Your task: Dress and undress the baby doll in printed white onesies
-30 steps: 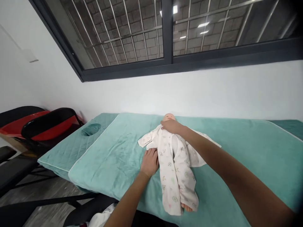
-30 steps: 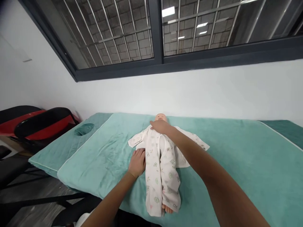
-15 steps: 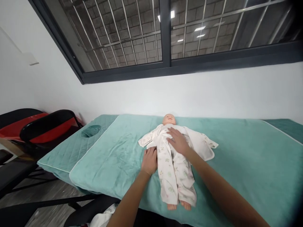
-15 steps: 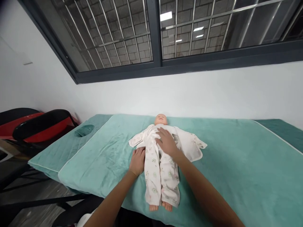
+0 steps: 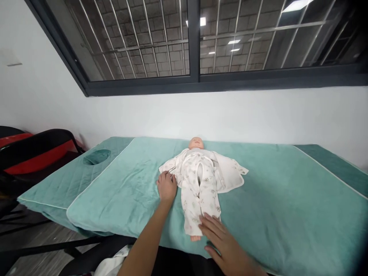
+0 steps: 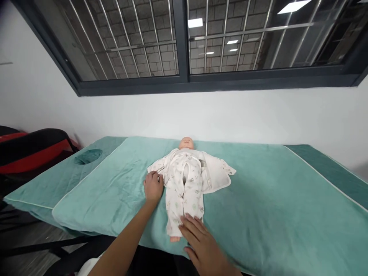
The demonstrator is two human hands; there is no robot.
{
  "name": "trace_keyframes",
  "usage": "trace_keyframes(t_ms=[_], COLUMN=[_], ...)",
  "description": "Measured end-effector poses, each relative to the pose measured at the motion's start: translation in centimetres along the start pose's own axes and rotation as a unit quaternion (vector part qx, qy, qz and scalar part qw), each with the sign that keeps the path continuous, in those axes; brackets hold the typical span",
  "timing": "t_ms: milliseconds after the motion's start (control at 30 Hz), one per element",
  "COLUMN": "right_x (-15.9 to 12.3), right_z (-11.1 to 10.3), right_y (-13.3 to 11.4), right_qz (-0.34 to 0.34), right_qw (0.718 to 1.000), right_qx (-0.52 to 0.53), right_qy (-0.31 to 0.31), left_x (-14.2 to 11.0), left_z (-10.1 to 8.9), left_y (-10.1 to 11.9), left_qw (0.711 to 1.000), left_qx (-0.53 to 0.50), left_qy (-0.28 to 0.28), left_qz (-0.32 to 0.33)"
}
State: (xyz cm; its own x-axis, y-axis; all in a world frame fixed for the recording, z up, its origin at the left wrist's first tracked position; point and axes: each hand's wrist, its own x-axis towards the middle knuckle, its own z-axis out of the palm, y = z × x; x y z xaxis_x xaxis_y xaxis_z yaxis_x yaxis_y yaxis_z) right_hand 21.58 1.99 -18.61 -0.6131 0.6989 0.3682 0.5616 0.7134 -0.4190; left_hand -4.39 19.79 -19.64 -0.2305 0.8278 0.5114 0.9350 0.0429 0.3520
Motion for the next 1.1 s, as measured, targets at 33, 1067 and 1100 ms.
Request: trace_keyframes(t_ms=[33,1067,1100], right_x=[-0.5,4.4,4.1], right_z=[0.5,1.3,1.2], right_y=[0.0,-5.0,-5.1], right_qz=[0.022,0.123,0.121], right_qw=[0.999,0.988,0.989], right_qx=[-0.002,-0.078,-0.068], right_qy=[0.040,0.051,0.059], left_x=[0.0,-0.1,-0.1], left_z=[-0.1,0.3,0.3], left_y=[0.1,-0.3,-0.3], left_qw=[1.000,0.999,0.999], left_qx=[0.000,0.002,0.000], left_qy=[0.002,-0.032,-0.033], left_qz=[0.005,0.011,0.010])
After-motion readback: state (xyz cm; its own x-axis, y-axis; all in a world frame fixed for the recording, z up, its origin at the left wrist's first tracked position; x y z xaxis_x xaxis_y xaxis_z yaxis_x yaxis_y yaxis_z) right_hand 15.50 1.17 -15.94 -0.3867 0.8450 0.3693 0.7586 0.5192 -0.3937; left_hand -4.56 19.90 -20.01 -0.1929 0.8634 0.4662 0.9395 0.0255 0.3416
